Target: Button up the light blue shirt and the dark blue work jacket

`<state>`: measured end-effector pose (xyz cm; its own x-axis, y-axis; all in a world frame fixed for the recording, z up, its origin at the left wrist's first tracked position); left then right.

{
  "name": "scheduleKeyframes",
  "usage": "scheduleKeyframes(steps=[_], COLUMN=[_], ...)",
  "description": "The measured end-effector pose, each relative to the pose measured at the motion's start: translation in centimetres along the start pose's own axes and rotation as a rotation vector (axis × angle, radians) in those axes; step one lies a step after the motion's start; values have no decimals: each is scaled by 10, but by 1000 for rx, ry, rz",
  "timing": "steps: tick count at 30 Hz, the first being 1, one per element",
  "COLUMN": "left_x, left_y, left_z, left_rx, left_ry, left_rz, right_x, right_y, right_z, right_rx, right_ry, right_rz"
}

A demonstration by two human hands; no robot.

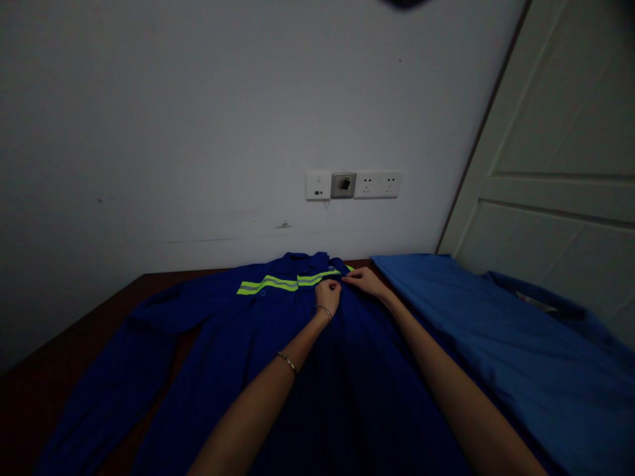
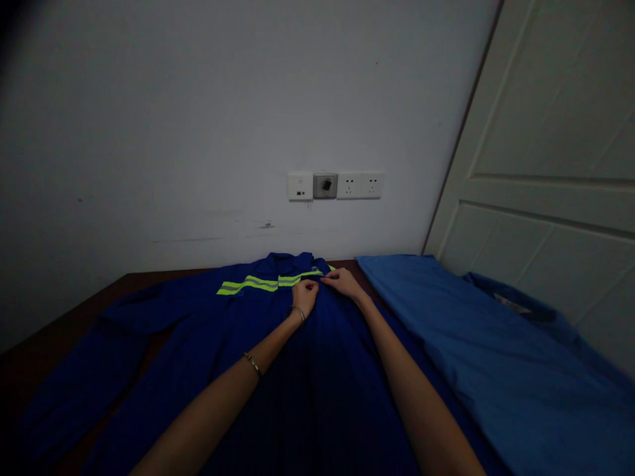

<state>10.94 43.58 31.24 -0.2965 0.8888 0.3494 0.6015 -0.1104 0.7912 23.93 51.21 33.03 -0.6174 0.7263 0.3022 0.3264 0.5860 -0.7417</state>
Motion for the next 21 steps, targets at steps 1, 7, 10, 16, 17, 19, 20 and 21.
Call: scheduleKeyframes(steps=[1,7,10,16,17,19,20,21], left_x=[0,0,-1,0,0,0,0,0], left_y=[-1,-1,0,-2,-3,-3,-3,-3], left_z=[0,1,1,3,3,3,3,3], left_rx=[11,79,112,117,116,113,111,109], left_ry=[14,36,41,46,48,48,47,45], left_rz=[14,123,143,165,163,159,157,154], right_x=[-1,-2,-1,0,0,0,0,0], right_y=[-1,-3,-3,-1,-1,-1,-1,-2], right_z=[0,4,5,5,5,5,5,4], right_rx=[-12,-16,-22,-55,-55,-55,-54,-51], right_ry=[-2,22,25,27,29,31,32,32], right_rz=[-3,18,28,55,62,70,74,78])
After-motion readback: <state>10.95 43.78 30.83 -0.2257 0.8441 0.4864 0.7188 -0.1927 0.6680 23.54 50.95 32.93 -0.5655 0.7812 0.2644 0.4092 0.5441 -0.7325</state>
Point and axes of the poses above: each hand's wrist, its own x-axis towards the middle knuckle, its own z-axis out of the palm, y = z × x, the point moved 2 cm from there along x, towards the middle knuckle, and after that the axes turned 5 degrees about -y, right-handed, at the moved point
